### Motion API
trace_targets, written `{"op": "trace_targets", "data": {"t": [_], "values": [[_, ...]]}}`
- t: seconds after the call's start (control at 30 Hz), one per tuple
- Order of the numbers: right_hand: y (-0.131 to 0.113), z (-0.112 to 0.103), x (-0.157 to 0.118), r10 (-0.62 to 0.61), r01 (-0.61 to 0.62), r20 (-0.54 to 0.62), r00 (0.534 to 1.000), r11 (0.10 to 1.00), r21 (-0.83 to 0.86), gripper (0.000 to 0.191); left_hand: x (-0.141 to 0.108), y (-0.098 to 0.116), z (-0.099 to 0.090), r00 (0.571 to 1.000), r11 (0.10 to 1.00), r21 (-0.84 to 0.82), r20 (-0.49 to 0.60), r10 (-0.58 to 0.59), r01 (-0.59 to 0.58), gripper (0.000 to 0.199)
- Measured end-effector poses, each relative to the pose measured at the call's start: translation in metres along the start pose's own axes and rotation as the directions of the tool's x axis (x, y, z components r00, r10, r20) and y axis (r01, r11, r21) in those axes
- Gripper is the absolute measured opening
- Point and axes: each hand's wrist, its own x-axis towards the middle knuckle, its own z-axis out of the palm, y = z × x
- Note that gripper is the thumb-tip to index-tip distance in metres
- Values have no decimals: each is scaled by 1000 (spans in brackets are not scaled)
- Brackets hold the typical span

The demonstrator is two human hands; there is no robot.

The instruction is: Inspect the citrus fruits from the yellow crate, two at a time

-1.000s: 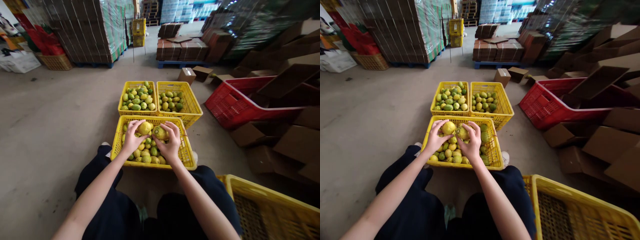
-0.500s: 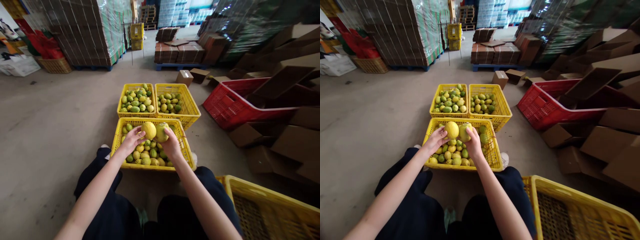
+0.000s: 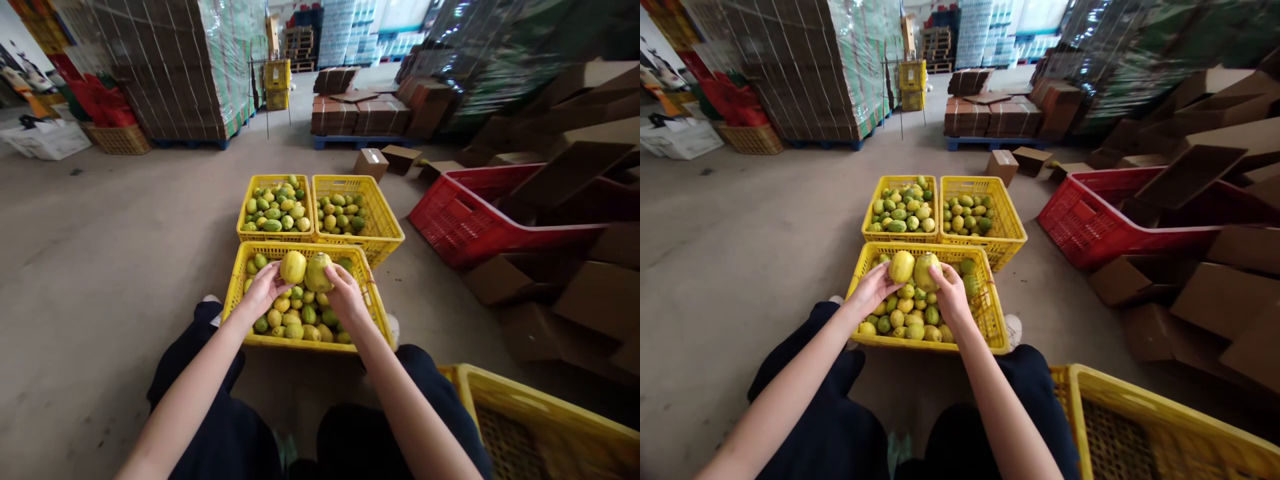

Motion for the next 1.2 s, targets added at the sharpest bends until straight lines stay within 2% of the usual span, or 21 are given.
{"op": "trace_targets", "data": {"t": [0.07, 0.13, 0.23, 0.3, 0.47, 0.6, 0.67, 0.77, 0.87, 0.93, 1.0, 1.1, 1.2], "values": [[1, 0, -1, 13, -13, 14, 1000, 1000, -24, 35, 1, 0, 0, 998, 1000, 24, -57, 6, -4, 6], [2, 0, -1, 34, -32, 29, 999, 998, -51, 35, 1, -1, 0, 998, 999, 47, -56, 6, -3, 13], [4, 0, -2, 74, -71, 26, 997, 994, -87, 35, 1, -5, 0, 998, 996, 87, 60, 25, -31, 24], [7, 0, -2, 78, -77, 4, 997, 988, -134, 36, 3, -9, -2, 994, 989, 134, 97, 51, -64, 27], [18, -1, -2, 86, -94, -43, 995, 969, -227, 33, 9, -16, -9, 984, 932, 329, -37, 172, -151, 32], [23, 5, -4, 116, -119, -24, 993, 984, -136, 26, 10, -17, -8, 981, 920, 351, -15, 193, -176, 26], [23, 9, -7, 156, -154, 11, 988, 982, -106, 27, 8, -16, -3, 989, 950, 280, -11, 150, -141, 27], [20, 14, -8, 239, -236, 55, 969, 970, -58, 25, 5, -13, 5, 999, 998, 67, -41, 22, -19, 33], [17, 13, -7, 323, -324, 17, 946, 945, 48, 20, 2, -8, 12, 994, 992, -72, -47, -102, 99, 39], [14, 12, -4, 345, -338, -34, 938, 931, 137, 18, -1, -5, 14, 988, 981, -129, -32, -150, 144, 41], [12, 11, -3, 334, -312, -67, 940, 924, 219, 15, -2, -3, 14, 986, 969, -203, -52, -155, 142, 39], [8, 10, -1, 325, -281, -97, 941, 908, 310, 14, -1, -2, 13, 976, 939, -324, -138, -168, 116, 33], [7, 10, 0, 393, -339, -111, 913, 881, 330, 22, 3, -3, 11, 970, 896, -423, -127, -208, 137, 30]]}}
